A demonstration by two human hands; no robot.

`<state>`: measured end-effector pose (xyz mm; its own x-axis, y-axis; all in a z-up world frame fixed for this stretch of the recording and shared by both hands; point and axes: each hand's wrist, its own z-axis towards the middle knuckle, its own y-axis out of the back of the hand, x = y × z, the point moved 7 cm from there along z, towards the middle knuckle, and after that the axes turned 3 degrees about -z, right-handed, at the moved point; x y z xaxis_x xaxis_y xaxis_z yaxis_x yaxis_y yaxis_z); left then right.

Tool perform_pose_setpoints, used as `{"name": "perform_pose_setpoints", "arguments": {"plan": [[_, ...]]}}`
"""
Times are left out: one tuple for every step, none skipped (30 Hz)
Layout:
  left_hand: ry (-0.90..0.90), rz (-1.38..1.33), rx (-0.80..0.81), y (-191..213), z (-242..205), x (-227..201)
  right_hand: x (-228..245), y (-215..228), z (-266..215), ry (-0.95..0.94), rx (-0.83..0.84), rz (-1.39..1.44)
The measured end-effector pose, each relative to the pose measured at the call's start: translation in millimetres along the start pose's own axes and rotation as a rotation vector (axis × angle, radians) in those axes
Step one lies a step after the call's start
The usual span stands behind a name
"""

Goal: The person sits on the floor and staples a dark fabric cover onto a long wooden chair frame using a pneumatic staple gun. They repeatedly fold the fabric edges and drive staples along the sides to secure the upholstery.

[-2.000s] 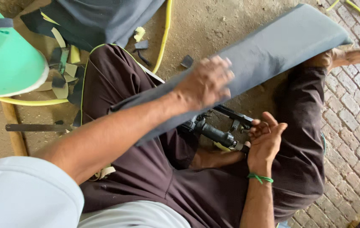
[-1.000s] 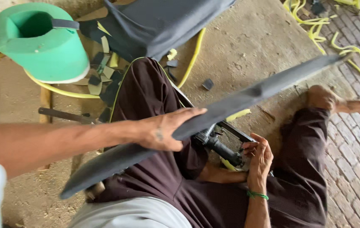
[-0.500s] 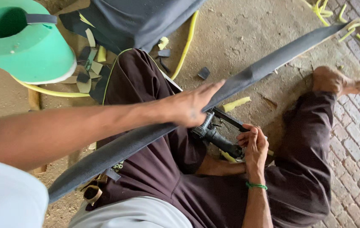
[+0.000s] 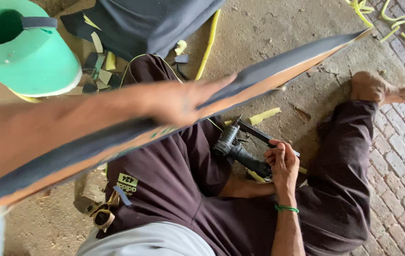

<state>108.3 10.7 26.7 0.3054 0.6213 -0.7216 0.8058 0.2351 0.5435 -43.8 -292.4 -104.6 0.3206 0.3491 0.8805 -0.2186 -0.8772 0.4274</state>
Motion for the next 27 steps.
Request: {"name": "perform_pose_setpoints", "arguments": {"plan": [[0.063, -0.076, 0.061, -14, -16, 10, -1, 3, -1, -0.012, 0.002, -0.017], [0.004, -0.088, -0.006, -19, -26, 14, 0, 1, 2, 0.002, 0.007, 0.01], [-0.055, -0.1, -0.074, -24, -32, 17, 1, 0, 3, 0.015, 0.012, 0.037], [-0.104, -0.111, -0.14, -29, -37, 23, 0, -6, 2, 0.023, 0.024, 0.069], [-0.115, -0.104, -0.197, -33, -37, 29, -3, -11, 2, 0.011, 0.023, 0.043], [-0.136, -0.094, -0.258, -32, -30, 30, -3, -14, 5, 0.008, 0.016, 0.013], [-0.157, -0.082, -0.32, -29, -25, 30, -4, -17, 9, 0.006, 0.008, -0.016], [-0.187, -0.053, -0.355, -27, -16, 24, -5, -13, 8, 0.01, 0.024, 0.004], [-0.216, -0.025, -0.391, -24, -7, 15, -7, -11, 8, 0.015, 0.04, 0.024], [-0.249, -0.002, -0.42, -22, 3, 3, -10, -6, 5, 0.011, 0.051, 0.04], [-0.165, -0.053, -0.353, -25, 21, -3, -11, 4, 5, 0.007, 0.04, 0.034], [-0.063, -0.088, -0.284, -29, 31, -3, -13, -1, 6, 0.005, 0.039, 0.047], [0.038, -0.123, -0.214, -34, 35, -1, -15, -5, 4, 0.002, 0.037, 0.06], [-0.099, -0.086, -0.302, -26, 34, -12, -13, -12, 7, 0.001, 0.027, 0.058], [-0.237, -0.049, -0.386, -21, 30, -22, -12, -20, 10, 0.001, 0.016, 0.056], [-0.394, -0.022, -0.466, -24, 29, -35, -10, -13, 7, -0.002, -0.009, 0.04], [-0.344, -0.025, -0.436, -32, 33, -31, -10, -12, 7, 0.008, -0.006, 0.06], [-0.295, -0.035, -0.401, -43, 35, -26, -9, -7, 3, 0.011, -0.004, 0.075], [-0.247, -0.044, -0.364, -54, 40, -22, -7, -1, -5, 0.014, -0.002, 0.089], [-0.234, -0.015, -0.343, -57, 44, -17, -5, -2, -1, 0.004, -0.009, 0.067], [-0.221, 0.013, -0.321, -58, 47, -13, -3, -3, 1, -0.007, -0.016, 0.046], [-0.2, 0.039, -0.299, -58, 48, -8, -1, -8, 3, -0.02, -0.015, 0.026], [-0.28, 0.05, -0.338, -52, 47, -10, 1, -11, 5, -0.02, -0.022, -0.013], [-0.361, 0.056, -0.375, -47, 46, -14, 3, -10, 2, -0.024, -0.029, -0.056], [-0.443, 0.062, -0.412, -43, 44, -19, 3, -8, 1, -0.028, -0.036, -0.1], [-0.335, 0.004, -0.325, -43, 50, -11, 3, -7, 0, -0.031, -0.038, -0.102], [-0.228, -0.052, -0.237, -44, 53, -2, 2, -7, 0, -0.035, -0.04, -0.104]]}}
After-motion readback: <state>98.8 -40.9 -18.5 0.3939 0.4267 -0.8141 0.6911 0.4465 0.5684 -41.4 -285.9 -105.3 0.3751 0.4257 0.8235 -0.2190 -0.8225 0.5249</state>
